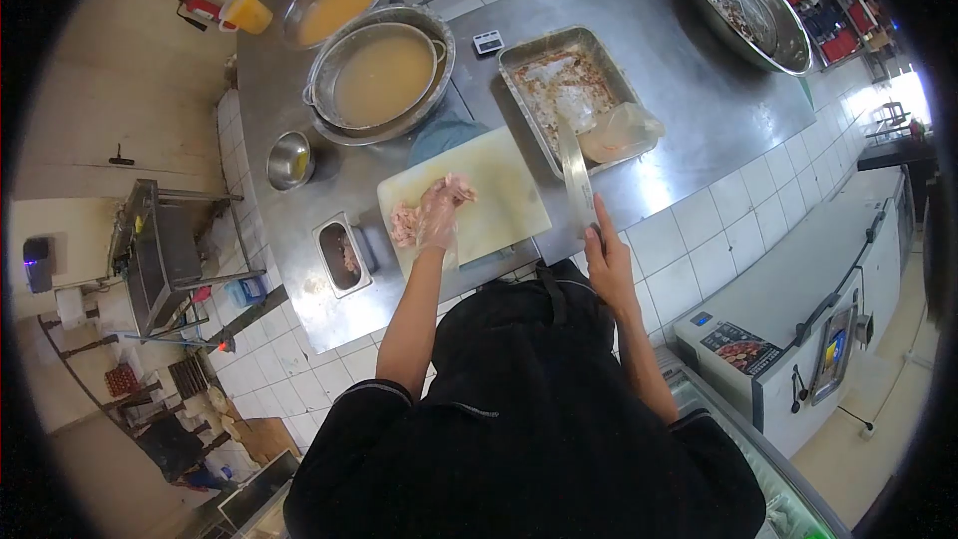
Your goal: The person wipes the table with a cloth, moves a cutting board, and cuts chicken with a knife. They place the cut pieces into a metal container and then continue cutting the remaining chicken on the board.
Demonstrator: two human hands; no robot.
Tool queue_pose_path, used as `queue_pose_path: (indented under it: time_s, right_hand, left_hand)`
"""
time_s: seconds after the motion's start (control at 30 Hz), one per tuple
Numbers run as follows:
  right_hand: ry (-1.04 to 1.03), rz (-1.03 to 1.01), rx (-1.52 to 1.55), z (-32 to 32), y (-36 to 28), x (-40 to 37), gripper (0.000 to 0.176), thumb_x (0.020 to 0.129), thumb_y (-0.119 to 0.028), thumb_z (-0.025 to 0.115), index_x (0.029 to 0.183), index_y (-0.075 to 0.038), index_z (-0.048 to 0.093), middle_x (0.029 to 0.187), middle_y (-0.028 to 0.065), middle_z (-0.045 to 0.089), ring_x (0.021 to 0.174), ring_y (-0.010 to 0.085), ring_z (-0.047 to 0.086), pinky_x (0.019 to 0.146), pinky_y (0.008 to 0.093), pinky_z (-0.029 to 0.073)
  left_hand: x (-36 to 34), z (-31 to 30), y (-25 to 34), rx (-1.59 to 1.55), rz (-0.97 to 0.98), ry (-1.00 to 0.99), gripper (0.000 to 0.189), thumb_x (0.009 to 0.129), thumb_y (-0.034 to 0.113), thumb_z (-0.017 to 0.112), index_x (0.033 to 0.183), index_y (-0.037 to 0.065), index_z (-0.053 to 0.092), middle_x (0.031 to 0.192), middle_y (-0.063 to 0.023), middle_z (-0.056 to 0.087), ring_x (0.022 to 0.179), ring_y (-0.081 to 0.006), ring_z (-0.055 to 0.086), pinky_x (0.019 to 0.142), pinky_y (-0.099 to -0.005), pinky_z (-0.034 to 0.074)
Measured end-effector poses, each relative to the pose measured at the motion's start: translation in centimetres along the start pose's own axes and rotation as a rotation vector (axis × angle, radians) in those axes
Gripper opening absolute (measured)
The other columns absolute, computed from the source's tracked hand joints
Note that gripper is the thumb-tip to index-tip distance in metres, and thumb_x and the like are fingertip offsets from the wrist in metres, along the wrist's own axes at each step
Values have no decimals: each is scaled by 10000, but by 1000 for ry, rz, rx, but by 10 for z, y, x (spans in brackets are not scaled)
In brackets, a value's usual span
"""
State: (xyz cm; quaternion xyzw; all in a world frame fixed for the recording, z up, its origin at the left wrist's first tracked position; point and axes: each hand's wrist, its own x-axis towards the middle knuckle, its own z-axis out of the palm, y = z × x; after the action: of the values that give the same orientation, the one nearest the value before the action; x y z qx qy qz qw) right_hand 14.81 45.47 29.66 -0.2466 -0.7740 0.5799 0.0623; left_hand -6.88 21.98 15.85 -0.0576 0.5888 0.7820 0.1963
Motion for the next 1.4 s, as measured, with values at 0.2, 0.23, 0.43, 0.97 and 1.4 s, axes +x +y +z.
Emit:
queue_pose_path:
  time_s: [0.2, 0.23, 0.43, 0.97, 1.4]
  right_hand:
    - [25, -56, -13, 2, 0, 2, 563, 1061, -168, 521, 1602, -162, 366, 830, 39, 586, 717, 114, 490, 695, 280, 447]
    - [28, -70, -6, 3, 3, 2, 563, 1061, -170, 522, 1602, -166, 368, 829, 40, 584, 716, 117, 489, 698, 282, 449]
    - [-10, -17, -32, 2, 0, -3, 554, 1065, -191, 525, 1597, -196, 374, 861, 113, 612, 758, 180, 542, 761, 309, 473]
    - [-305, -65, -423, 68, 66, 18, 586, 1007, -172, 577, 1564, -212, 396, 840, 328, 661, 774, 538, 629, 704, 608, 463]
    - [-242, -51, -466, 75, 78, -9, 588, 997, -154, 546, 1563, -213, 397, 746, 322, 637, 717, 531, 628, 666, 621, 477]
  left_hand:
    - [0, 56, 46, 61, -71, -102, 194, 974, 223, 673, 953, 30, 664, 781, -69, 686, 736, -200, 694, 719, -324, 579]
    - [5, 59, 43, 23, -59, -147, 221, 978, 236, 671, 991, 15, 668, 819, -79, 698, 764, -201, 698, 739, -318, 579]
    - [24, 58, -11, -239, -120, -223, 492, 995, 183, 620, 1421, -42, 519, 1294, -170, 657, 1166, -263, 656, 991, -371, 545]
    - [18, -3, -105, -216, -323, 372, 483, 856, 41, 616, 1332, -9, 556, 1282, -155, 643, 1155, -298, 653, 1010, -437, 556]
    - [17, -1, -68, -853, -204, -198, 338, 949, 142, 609, 1247, 21, 504, 888, -108, 587, 858, -272, 639, 939, -510, 551]
